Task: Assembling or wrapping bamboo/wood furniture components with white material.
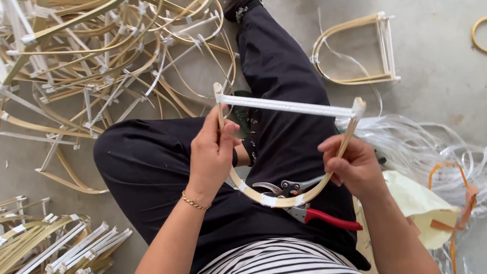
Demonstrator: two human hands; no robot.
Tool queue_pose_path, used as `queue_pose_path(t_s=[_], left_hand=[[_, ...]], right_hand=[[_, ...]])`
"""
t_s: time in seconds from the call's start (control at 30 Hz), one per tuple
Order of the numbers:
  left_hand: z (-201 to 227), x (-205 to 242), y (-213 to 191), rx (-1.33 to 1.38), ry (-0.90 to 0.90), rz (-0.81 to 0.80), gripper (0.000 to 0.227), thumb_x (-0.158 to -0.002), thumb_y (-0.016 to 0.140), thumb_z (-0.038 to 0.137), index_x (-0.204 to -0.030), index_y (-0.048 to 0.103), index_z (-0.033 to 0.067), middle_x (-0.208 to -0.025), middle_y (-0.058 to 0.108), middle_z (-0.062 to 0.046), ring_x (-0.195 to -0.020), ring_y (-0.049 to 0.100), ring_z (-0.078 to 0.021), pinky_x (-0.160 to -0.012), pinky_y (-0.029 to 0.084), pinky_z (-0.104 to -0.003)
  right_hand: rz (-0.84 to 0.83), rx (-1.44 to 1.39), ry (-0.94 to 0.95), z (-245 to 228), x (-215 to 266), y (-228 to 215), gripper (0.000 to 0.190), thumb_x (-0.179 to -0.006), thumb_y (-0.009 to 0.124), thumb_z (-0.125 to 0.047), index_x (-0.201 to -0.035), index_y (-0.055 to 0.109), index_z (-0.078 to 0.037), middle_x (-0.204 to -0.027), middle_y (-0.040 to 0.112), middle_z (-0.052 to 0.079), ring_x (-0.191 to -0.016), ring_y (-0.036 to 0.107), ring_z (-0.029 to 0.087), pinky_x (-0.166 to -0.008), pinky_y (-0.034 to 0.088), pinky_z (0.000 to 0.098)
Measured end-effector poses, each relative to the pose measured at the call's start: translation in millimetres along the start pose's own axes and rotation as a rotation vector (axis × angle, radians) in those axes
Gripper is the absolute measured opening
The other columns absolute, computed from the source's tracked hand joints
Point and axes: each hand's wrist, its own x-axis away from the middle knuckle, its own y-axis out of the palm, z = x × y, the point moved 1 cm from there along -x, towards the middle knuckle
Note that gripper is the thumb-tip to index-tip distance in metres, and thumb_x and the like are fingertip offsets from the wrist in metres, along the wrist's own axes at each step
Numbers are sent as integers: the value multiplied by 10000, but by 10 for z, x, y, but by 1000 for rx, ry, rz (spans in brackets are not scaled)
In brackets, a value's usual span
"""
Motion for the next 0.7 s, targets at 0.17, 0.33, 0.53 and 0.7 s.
queue_pose_path(t_s=[0.17, 0.33, 0.53, 0.7], left_hand=[[-34, 76, 336, 35, -84, -336, 420, -1008, 662, 177, -1389, 571, 26, -931, 723, -46, -756, 703, -120, -682, 581, -272], [-95, 115, 895, 453, -596, -595, 260, -1023, 598, 187, -1213, 638, 13, -832, 680, -58, -676, 724, -162, -603, 596, -276], [-55, -147, 1274, 452, -460, -453, 173, -1051, 594, 152, -1066, 619, -19, -930, 704, -86, -844, 761, -191, -750, 658, -313], [-159, -215, 1434, 464, -327, -427, 168, -1054, 596, 160, -1072, 614, -6, -1151, 677, -81, -953, 741, -187, -846, 635, -310]], right_hand=[[160, -196, -231, -293, 21, -317, 433, -988, 782, -281, -1273, 645, 15, -769, 620, 59, -566, 520, 63, -514, 435, 210], [223, -204, -325, -713, 66, -739, 506, -985, 786, -308, -1332, 625, 24, -772, 625, 66, -549, 529, 37, -548, 444, 213], [793, 168, 40, 1239, 364, -2563, 367, -1027, 684, -323, -1239, 628, -29, -940, 655, -4, -788, 592, 111, -685, 496, 245], [987, 470, 743, 2433, 730, -2607, 324, -927, 748, -308, -1076, 677, -29, -920, 728, 109, -824, 714, 221, -718, 582, 368]])
